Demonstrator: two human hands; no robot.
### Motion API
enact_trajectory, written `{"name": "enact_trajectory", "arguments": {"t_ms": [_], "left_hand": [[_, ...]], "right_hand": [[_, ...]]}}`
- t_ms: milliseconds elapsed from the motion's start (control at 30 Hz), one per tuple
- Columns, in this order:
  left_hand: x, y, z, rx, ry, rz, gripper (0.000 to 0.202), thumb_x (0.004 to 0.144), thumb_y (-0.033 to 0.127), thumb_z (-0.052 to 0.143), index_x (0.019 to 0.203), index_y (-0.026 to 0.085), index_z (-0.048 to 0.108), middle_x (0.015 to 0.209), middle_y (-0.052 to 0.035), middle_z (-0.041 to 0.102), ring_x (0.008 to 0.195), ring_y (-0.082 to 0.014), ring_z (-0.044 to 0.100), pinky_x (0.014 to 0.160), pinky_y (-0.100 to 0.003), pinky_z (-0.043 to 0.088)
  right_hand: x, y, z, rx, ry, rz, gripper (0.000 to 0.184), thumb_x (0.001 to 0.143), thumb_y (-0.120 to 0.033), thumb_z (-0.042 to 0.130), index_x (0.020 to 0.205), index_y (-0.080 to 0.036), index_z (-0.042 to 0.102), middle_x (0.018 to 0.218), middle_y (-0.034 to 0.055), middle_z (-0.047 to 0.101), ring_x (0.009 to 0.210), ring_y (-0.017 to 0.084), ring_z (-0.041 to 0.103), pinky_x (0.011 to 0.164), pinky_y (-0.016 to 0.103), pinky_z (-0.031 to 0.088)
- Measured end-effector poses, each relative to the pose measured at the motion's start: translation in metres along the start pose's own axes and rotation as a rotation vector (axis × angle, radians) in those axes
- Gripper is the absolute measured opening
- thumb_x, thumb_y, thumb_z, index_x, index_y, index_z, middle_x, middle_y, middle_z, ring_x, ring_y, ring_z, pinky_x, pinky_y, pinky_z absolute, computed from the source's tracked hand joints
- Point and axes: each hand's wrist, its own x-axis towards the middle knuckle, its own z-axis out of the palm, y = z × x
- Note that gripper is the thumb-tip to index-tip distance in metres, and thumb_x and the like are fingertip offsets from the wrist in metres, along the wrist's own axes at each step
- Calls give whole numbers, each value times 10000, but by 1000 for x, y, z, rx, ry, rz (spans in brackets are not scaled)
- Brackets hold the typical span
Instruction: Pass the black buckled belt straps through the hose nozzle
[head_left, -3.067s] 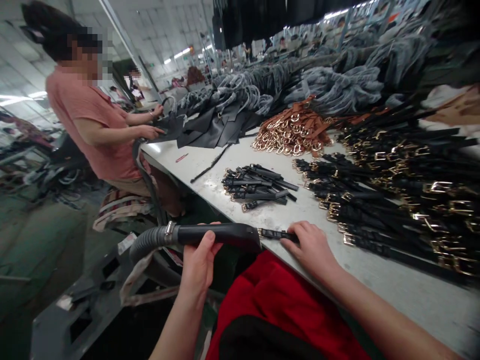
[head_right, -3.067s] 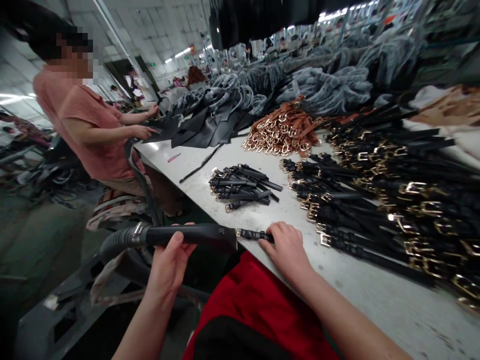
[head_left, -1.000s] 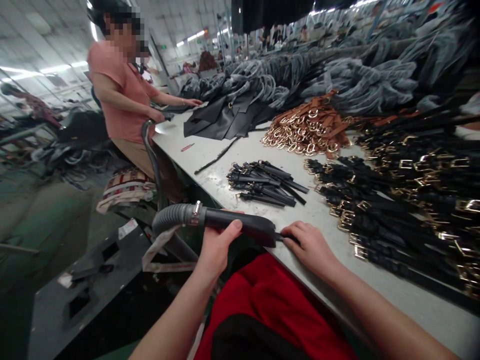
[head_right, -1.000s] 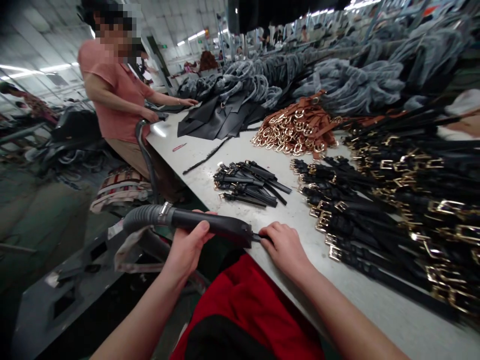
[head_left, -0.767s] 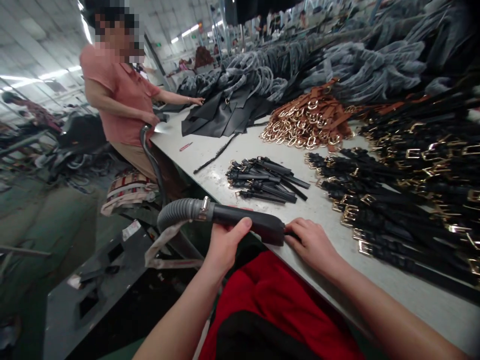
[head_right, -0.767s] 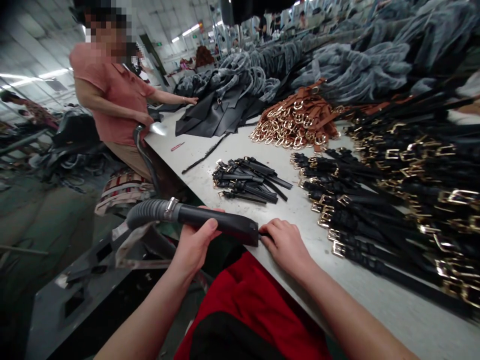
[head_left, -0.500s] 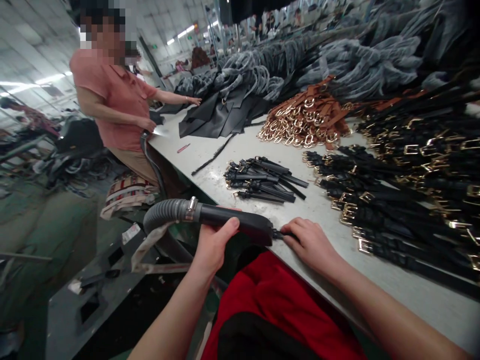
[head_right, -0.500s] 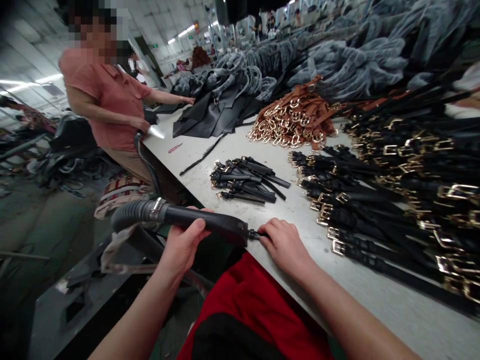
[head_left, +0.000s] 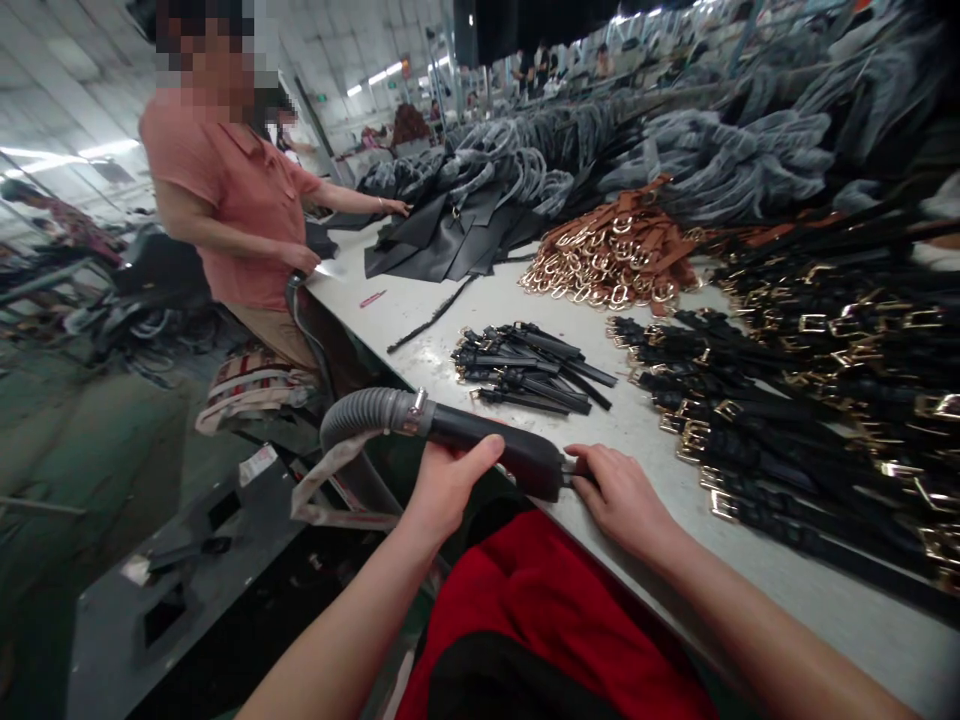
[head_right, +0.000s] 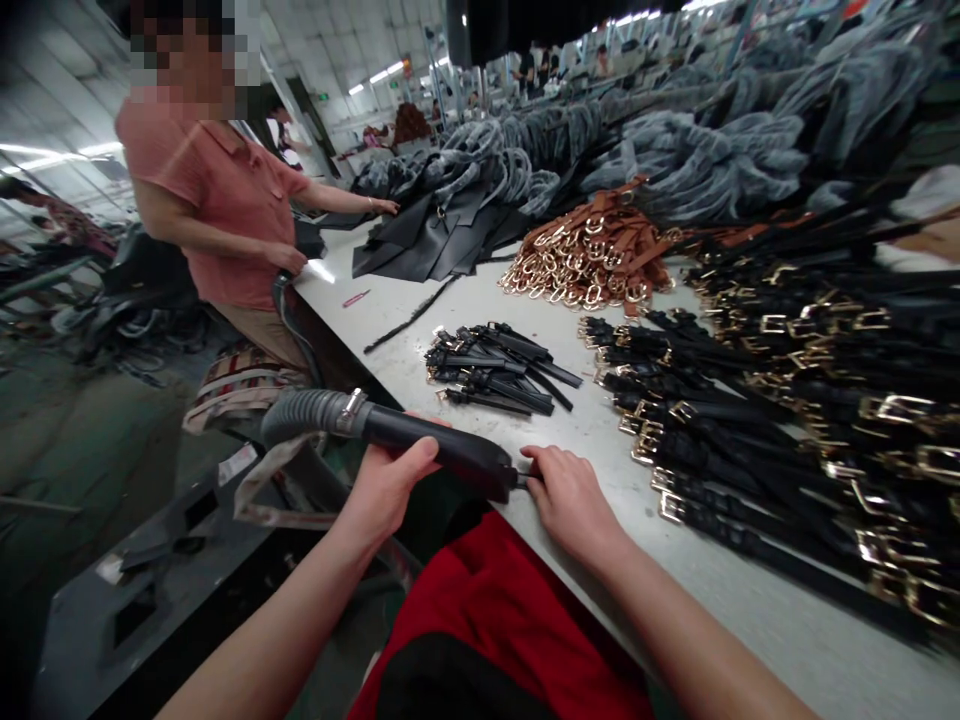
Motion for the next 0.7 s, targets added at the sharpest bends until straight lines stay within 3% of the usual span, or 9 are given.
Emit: {"name": "enact_trajectory", "arguments": {"t_ms": [133, 267, 433, 600, 700], "left_hand": [[1, 0, 1, 8, 51, 31, 313, 626, 332, 736, 864, 159, 629, 885, -56, 666, 846, -212, 621, 774, -366, 507], [0, -2, 6, 21, -1, 47, 304, 614, 328, 742, 844, 160, 637, 861, -55, 669, 839, -211, 625, 798, -367, 501], [1, 2, -8, 7, 56, 25, 320, 636, 328, 732, 880, 151, 624, 883, -63, 659, 848, -209, 618, 743, -344, 515], [1, -8, -1, -32, 65, 18, 356, 602, 349, 754, 861, 141, 626, 886, -65, 658, 862, -213, 615, 800, -377, 494], [1, -11, -8, -78, 94, -12, 358, 610, 348, 750, 869, 139, 618, 884, -65, 659, 845, -207, 617, 771, -381, 503]], "right_hand": [[0, 1, 1, 1, -9, -13, 288, 849, -231, 438, 1118, -170, 520, 937, 80, 613, 873, 221, 543, 779, 353, 379], [0, 1, 1, -15, 3, -11, 306, 839, -214, 442, 1133, -168, 516, 979, 95, 611, 894, 228, 541, 771, 351, 380], [0, 2, 2, -14, -4, -22, 298, 851, -209, 425, 1131, -170, 519, 938, 77, 612, 870, 211, 542, 766, 336, 377], [0, 3, 3, -24, -7, -30, 292, 850, -202, 437, 1126, -164, 522, 946, 77, 606, 874, 211, 535, 775, 334, 373], [0, 3, 3, -28, -6, -40, 278, 860, -206, 430, 1115, -163, 533, 940, 76, 604, 867, 205, 535, 768, 328, 375]]}}
